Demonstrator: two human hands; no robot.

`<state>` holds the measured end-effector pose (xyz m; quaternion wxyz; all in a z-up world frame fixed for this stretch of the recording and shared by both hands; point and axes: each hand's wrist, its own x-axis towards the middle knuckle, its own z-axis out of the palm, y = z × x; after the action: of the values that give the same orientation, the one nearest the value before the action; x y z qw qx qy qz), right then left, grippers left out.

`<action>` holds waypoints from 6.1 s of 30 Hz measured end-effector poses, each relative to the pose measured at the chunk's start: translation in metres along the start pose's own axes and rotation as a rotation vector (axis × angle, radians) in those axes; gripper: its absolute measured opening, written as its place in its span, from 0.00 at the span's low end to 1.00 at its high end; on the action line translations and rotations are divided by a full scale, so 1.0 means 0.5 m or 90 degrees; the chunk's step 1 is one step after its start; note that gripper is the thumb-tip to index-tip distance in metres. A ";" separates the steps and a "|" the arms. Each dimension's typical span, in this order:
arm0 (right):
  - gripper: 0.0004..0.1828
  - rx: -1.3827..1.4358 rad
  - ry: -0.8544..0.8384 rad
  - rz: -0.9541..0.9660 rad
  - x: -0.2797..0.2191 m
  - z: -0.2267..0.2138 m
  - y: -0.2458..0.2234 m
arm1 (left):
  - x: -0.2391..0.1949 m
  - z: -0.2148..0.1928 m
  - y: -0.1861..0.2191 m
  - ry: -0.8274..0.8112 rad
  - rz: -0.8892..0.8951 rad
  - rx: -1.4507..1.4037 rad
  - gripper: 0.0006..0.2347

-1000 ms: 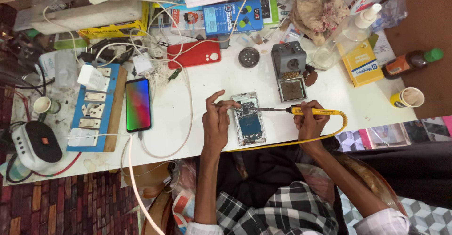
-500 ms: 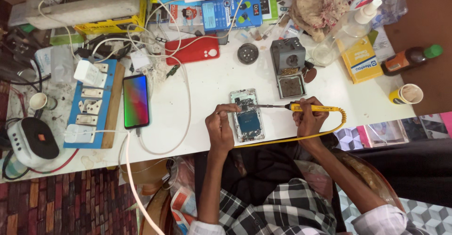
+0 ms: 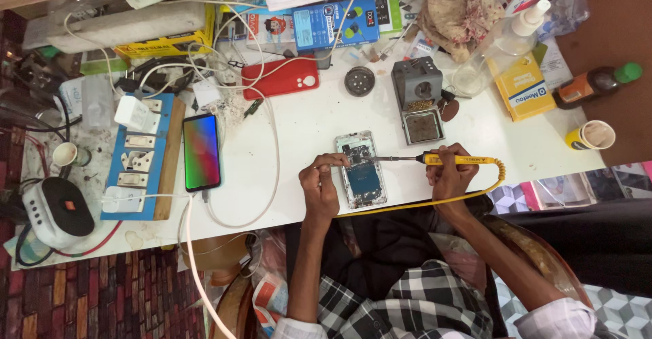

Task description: The person uses a soldering iron and tweezers to work on a disassembled smartphone motherboard. They repeatedly apply heat to specific points on the board while holding components in place, focusing on a small area throughout the clip.

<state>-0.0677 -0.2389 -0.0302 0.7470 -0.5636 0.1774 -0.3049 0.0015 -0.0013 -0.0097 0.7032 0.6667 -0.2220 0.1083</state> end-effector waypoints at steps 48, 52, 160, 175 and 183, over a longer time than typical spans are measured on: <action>0.16 -0.037 0.009 0.051 -0.006 -0.002 -0.004 | -0.004 0.000 0.019 0.032 -0.023 0.014 0.20; 0.15 -0.047 0.017 0.042 -0.003 -0.008 0.007 | -0.006 -0.002 0.017 0.043 -0.062 0.025 0.21; 0.15 -0.084 0.036 0.085 -0.003 0.012 -0.013 | -0.011 -0.005 0.016 0.090 -0.096 -0.036 0.18; 0.20 -0.061 0.015 0.071 -0.003 0.013 -0.026 | -0.006 -0.002 0.027 0.309 -0.395 -0.101 0.19; 0.24 -0.018 -0.022 0.007 -0.003 0.001 -0.011 | -0.013 0.049 0.145 -0.049 -0.450 0.521 0.19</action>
<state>-0.0699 -0.2385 -0.0251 0.7437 -0.5783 0.1718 -0.2881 -0.0406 -0.0183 0.0523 0.3713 0.9235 0.0503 -0.0821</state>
